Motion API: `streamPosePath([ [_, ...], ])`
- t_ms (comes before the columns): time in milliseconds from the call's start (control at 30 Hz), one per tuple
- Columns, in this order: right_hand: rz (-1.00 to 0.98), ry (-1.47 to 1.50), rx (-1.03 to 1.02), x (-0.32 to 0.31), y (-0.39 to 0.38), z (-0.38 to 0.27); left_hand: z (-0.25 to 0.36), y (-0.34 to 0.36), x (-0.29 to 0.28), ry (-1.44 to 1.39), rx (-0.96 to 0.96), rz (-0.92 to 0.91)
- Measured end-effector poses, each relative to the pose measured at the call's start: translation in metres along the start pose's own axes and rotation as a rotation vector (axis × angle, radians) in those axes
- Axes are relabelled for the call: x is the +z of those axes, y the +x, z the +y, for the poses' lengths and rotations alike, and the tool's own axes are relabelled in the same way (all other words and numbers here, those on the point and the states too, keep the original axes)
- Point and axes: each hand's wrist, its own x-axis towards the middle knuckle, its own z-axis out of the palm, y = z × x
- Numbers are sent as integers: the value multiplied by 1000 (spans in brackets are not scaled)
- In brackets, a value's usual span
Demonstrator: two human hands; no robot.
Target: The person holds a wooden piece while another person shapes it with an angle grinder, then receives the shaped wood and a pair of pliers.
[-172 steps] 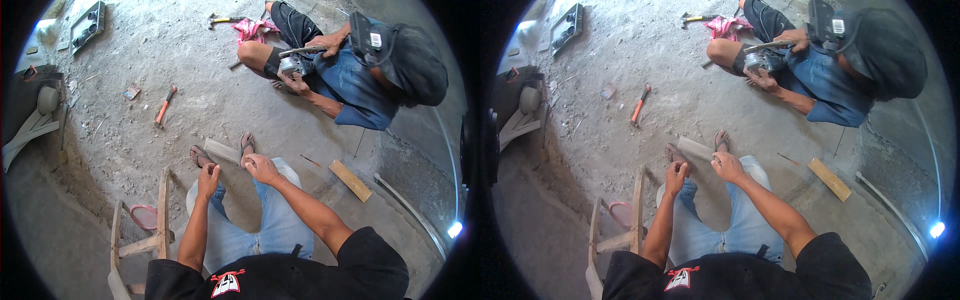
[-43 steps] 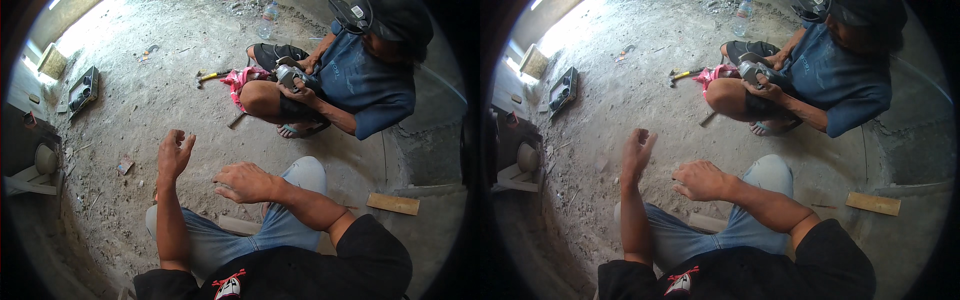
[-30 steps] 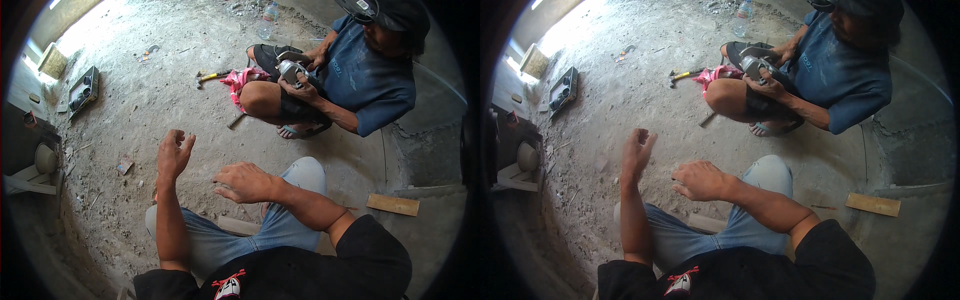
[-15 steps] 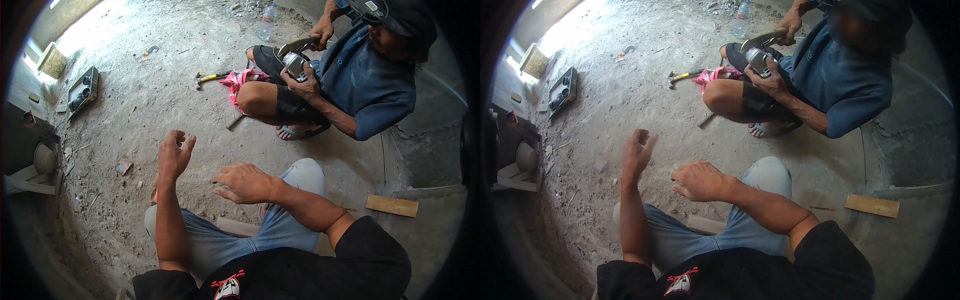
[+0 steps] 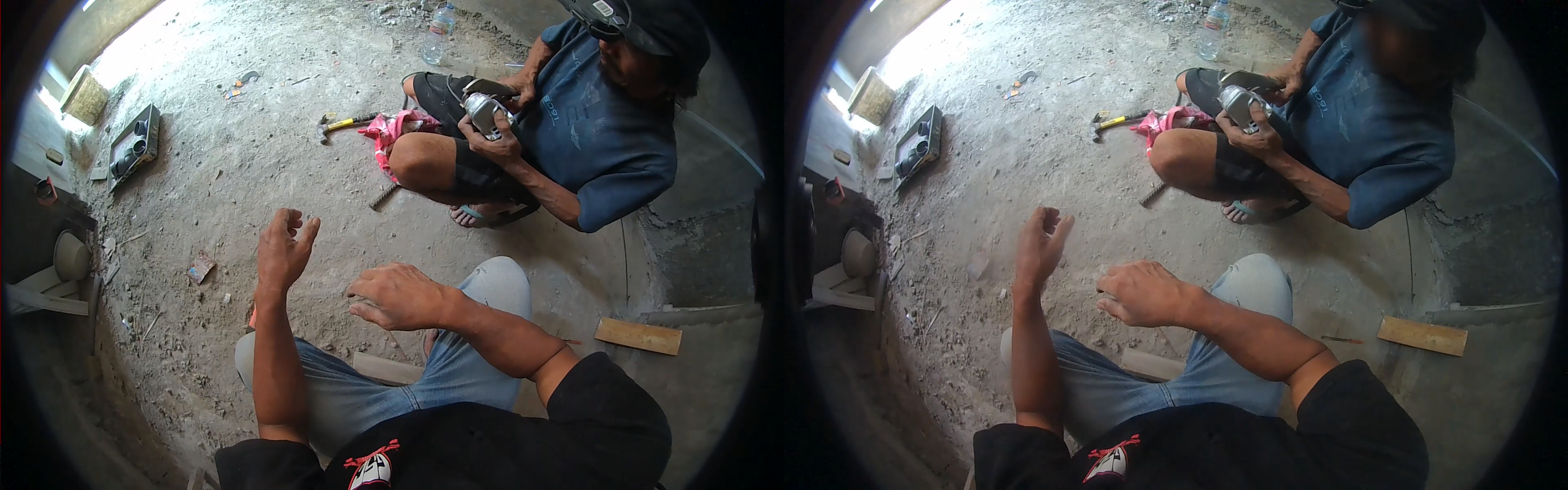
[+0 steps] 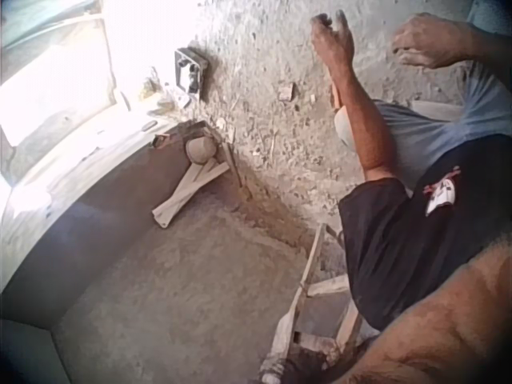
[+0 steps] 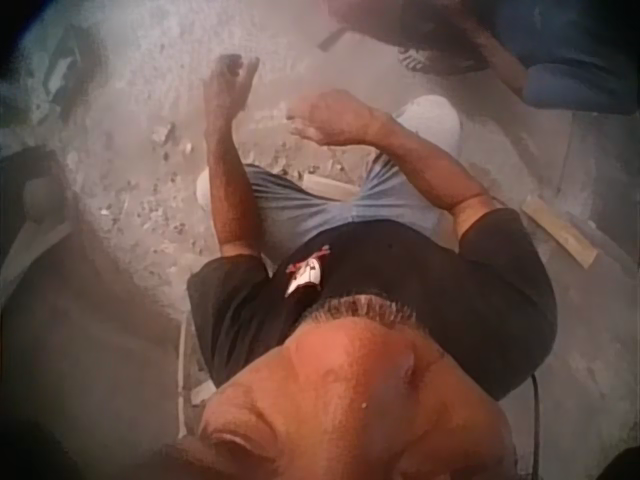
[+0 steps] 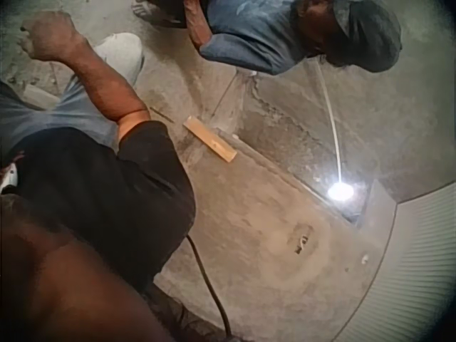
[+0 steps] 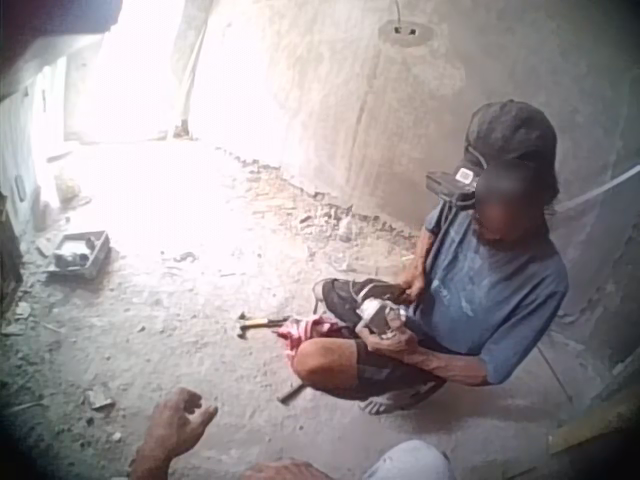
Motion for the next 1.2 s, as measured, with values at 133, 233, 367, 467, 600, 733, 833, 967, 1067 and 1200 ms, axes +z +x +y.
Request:
streamPosePath([
  [133,-12,3,0,-1,2,-1,-1,0,-1,-4,-4,11],
  [233,-3,7,4,-1,2,-1,1,0,-2,-13,-7,10],
  [367,-66,-24,22,-1,2,3,2,1,0,-1,-14,-6],
  [467,-65,-26,23,-2,3,2,-1,2,0,-2,2,-5],
  [600,-83,-40,32,-3,5,-1,-6,3,2,-13,18,2],
  [733,-97,-52,47,-2,4,1,0,2,2,3,2,-11],
  [833,-74,-43,39,0,4,2,-1,3,3,-20,8,-10],
  [967,-78,-40,43,0,5,2,-2,3,2,-10,2,-12],
  [1067,-70,-36,34,1,5,3,-4,3,3,-16,19,-4],
  [1200,-76,-41,32,0,6,2,-3,2,3,-13,26,-1],
])
